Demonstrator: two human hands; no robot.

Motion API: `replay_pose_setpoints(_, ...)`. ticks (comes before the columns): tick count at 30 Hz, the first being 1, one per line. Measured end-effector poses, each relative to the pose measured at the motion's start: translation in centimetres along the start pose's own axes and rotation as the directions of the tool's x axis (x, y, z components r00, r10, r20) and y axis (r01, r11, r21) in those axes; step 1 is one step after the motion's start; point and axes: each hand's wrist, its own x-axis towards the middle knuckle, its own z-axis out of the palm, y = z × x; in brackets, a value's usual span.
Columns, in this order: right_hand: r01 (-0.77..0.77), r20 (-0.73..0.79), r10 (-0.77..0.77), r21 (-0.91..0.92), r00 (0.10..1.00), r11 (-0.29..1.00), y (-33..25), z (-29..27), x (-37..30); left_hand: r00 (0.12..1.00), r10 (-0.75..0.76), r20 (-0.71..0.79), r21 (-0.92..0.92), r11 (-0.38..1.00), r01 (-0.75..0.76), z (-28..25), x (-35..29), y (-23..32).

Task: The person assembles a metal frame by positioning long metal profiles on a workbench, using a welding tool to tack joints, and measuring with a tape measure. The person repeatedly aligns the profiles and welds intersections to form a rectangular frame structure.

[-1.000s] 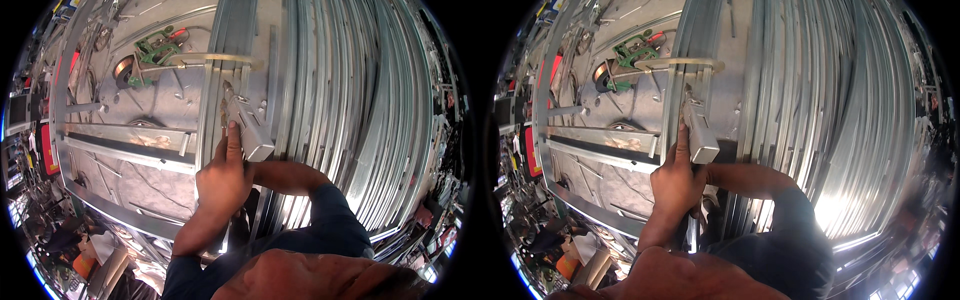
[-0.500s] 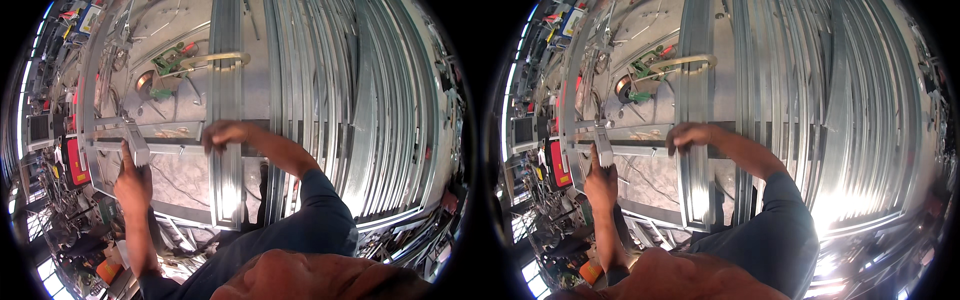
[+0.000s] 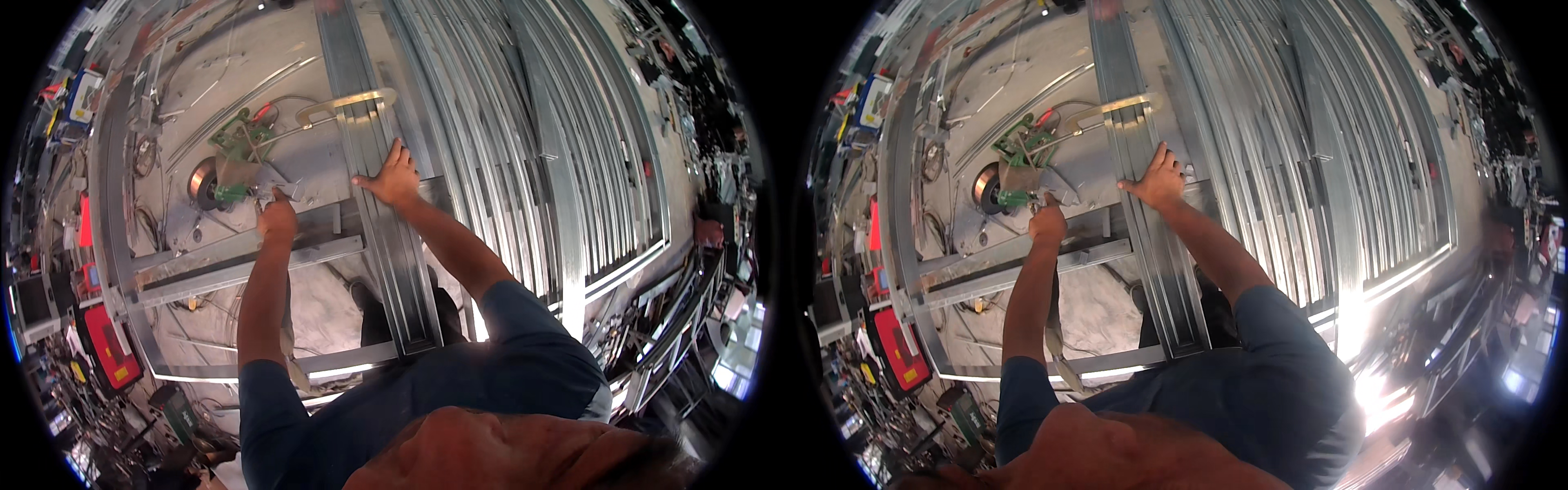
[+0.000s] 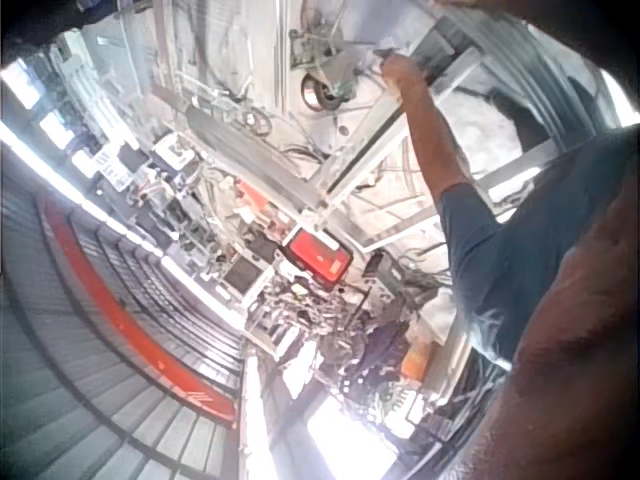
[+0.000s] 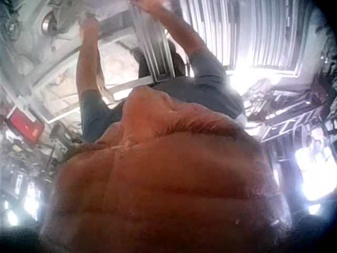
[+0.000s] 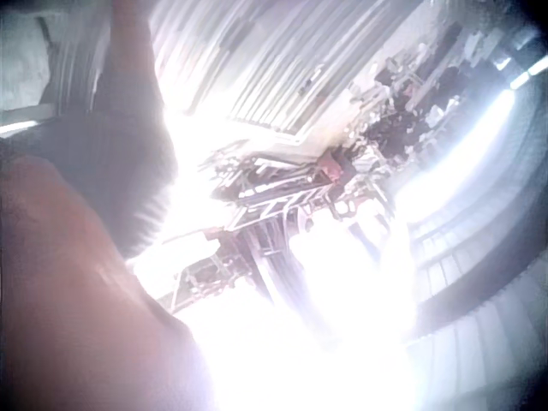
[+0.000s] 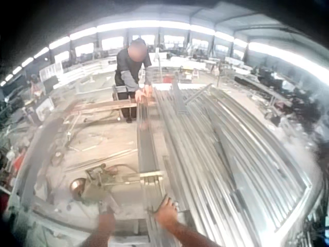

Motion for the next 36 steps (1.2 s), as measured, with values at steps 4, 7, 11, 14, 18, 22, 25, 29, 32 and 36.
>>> replay_pose_setpoints(4,-0.018,0.021,0.018,0.012,1.0,1.0,-0.3,0.4,-0.3,0.998,0.043,0.044,-0.081,0.996,-0.04,1.8,-0.5,-0.8)
replay_pose_setpoints(7,-0.006,0.025,0.005,0.059,1.0,0.998,-0.8,0.5,-0.3,0.997,0.069,0.039,-0.11,0.992,-0.064,1.4,-1.9,-1.4)
replay_pose_setpoints(11,0.029,-0.047,-0.019,0.221,0.999,0.975,0.3,1.9,0.5,0.994,0.104,0.036,-0.154,0.983,-0.097,3.0,-1.1,-3.0)
replay_pose_setpoints(14,0.065,-0.166,-0.017,0.287,0.986,0.956,1.8,3.2,1.2,0.965,0.2,0.172,-0.211,0.964,-0.162,0.0,-1.8,-4.0)
replay_pose_setpoints(18,0.019,-0.131,0.021,0.299,0.991,0.954,1.5,3.1,1.2,0.979,0.201,-0.011,-0.369,0.91,-0.191,-2.0,0.0,-7.0)
replay_pose_setpoints(22,-0.023,-0.091,0.051,0.277,0.995,0.961,-0.1,2.4,1.1,0.804,-0.043,-0.593,-0.48,0.82,-0.311,0.0,9.3,-10.8)
replay_pose_setpoints(25,-0.033,-0.117,0.066,0.26,0.991,0.965,0.7,2.7,1.3,0.878,-0.187,-0.441,-0.795,0.536,-0.285,-3.6,15.6,-8.3)
replay_pose_setpoints(29,-0.069,-0.099,0.096,0.254,0.99,0.965,1.0,2.1,1.1,0.92,-0.303,-0.249,-0.888,0.451,-0.092,-3.0,19.1,-5.0)
replay_pose_setpoints(32,-0.081,-0.09,0.105,0.243,0.99,0.967,0.4,2.0,0.9,0.911,-0.256,-0.323,-0.714,0.697,-0.057,0.0,22.7,-6.6)
replay_pose_setpoints(36,-0.097,-0.069,0.118,0.25,0.991,0.963,0.4,2.2,1.1,0.974,-0.029,0.225,-0.864,0.456,0.213,-0.5,27.5,-9.1)
